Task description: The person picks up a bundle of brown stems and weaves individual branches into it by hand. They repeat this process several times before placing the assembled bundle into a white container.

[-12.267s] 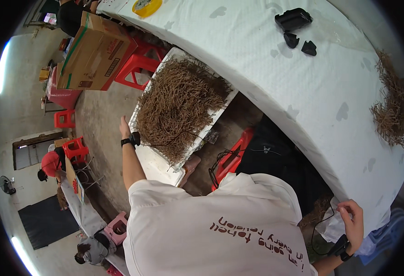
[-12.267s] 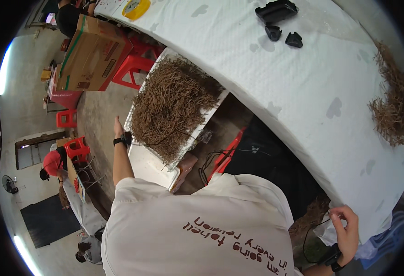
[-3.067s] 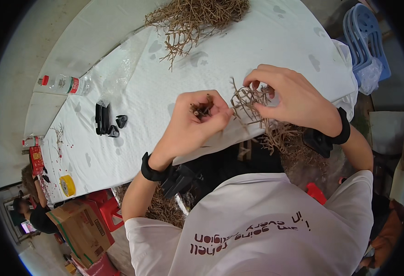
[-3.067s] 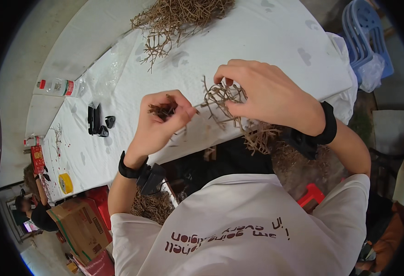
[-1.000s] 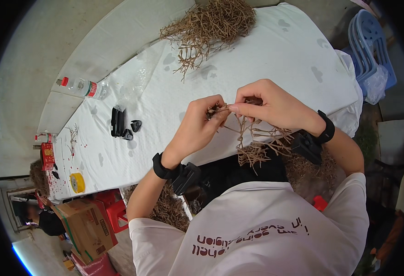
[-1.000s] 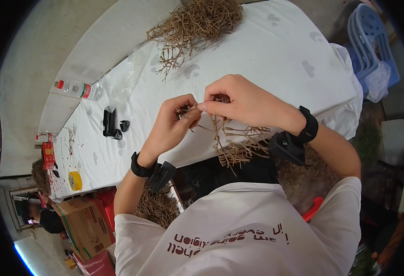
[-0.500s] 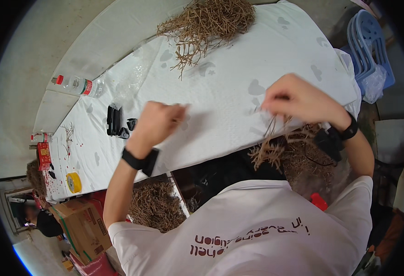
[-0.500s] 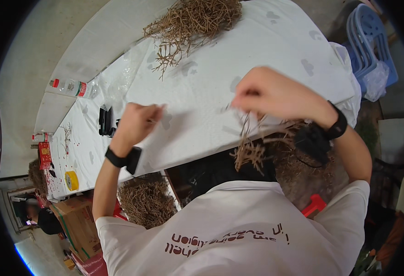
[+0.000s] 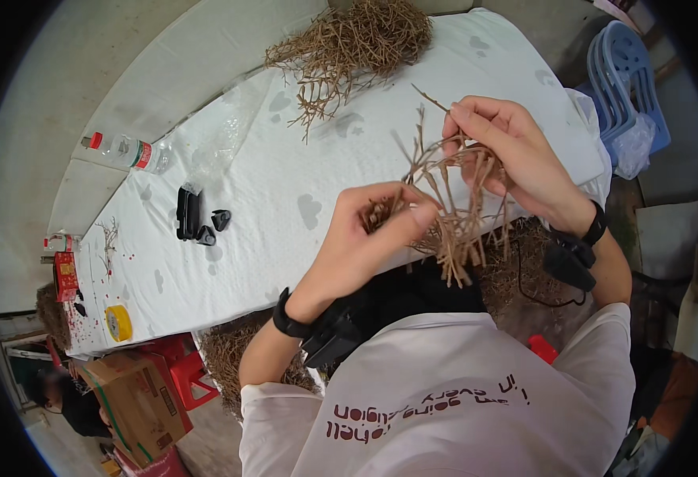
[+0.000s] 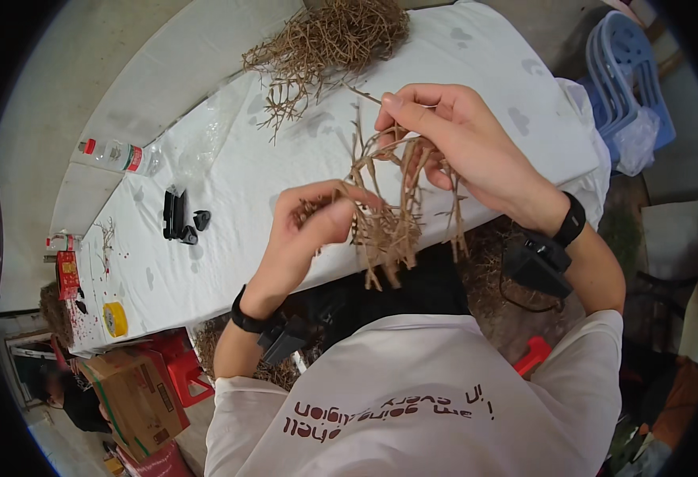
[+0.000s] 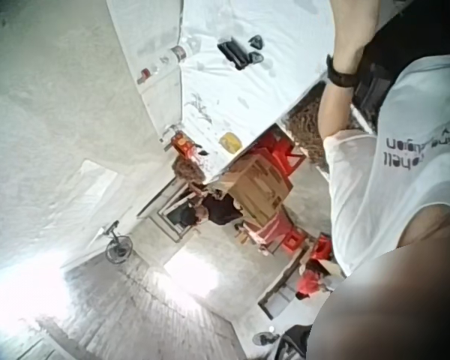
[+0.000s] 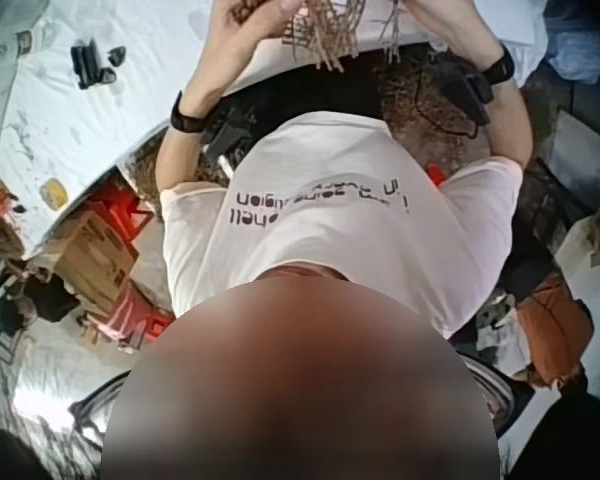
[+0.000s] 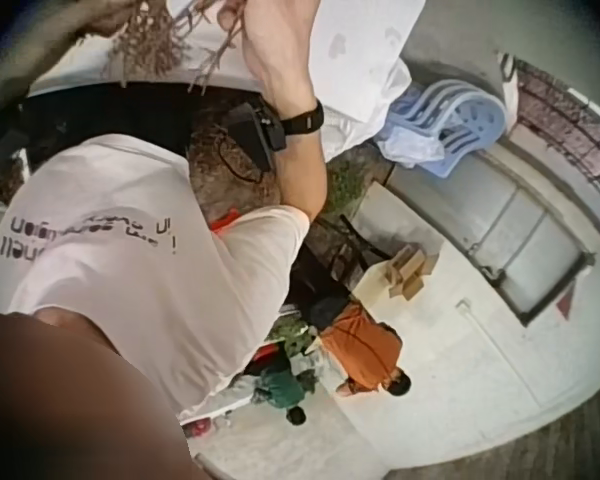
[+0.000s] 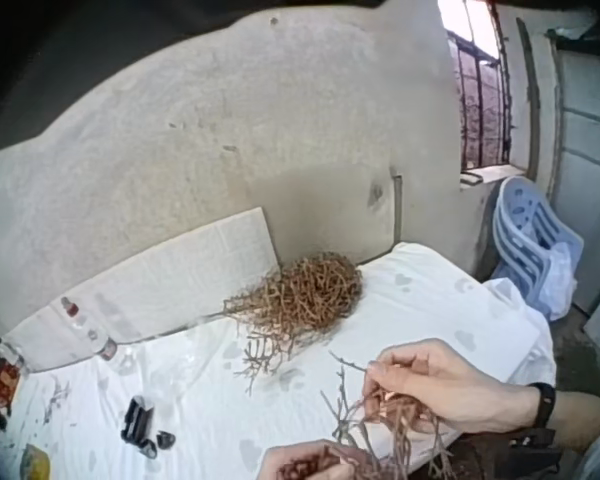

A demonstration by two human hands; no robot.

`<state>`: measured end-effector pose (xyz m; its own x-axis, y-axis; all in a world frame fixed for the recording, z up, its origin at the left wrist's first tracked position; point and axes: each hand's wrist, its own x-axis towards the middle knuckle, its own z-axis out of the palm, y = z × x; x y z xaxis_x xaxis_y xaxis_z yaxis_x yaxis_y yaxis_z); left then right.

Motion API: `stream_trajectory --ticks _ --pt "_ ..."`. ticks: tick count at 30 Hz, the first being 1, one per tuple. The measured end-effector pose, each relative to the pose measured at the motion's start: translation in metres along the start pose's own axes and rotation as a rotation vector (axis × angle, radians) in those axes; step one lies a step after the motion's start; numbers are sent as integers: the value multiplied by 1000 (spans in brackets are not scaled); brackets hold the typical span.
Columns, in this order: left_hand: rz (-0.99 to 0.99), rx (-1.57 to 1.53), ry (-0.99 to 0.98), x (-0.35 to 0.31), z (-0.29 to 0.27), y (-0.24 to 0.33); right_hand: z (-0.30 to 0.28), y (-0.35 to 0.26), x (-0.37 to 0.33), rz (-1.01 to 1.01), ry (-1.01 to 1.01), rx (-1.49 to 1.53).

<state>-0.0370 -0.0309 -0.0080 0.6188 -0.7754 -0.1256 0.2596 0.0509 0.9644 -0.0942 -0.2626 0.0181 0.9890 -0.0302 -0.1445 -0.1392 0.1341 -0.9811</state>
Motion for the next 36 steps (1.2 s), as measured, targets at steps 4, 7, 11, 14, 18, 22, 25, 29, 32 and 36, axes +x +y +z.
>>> stream_trajectory --ticks 4,7,11,14,18,22,25,29,32,36 --pt "11 -142 23 14 -9 -4 9 12 1 -129 92 -42" --pt "64 66 91 17 -9 -3 16 19 2 -168 105 -36" --pt "144 110 154 17 -8 -1 24 22 -1 -162 72 -24" --pt "130 134 182 16 -15 -2 25 25 0 -133 26 -49" --pt "57 124 197 15 -20 -9 27 36 4 -130 21 -3" --pt "60 219 121 17 -19 -12 28 41 9 -145 23 -3" --pt "72 228 90 18 -19 -11 25 38 10 -182 -28 -27" --pt "64 218 -66 18 -30 -7 12 30 10 -50 -217 -78" --pt "-24 238 -157 19 -36 -5 7 32 12 -7 -342 -87" --pt "-5 349 -316 19 -39 -2 5 35 17 8 -478 -196"
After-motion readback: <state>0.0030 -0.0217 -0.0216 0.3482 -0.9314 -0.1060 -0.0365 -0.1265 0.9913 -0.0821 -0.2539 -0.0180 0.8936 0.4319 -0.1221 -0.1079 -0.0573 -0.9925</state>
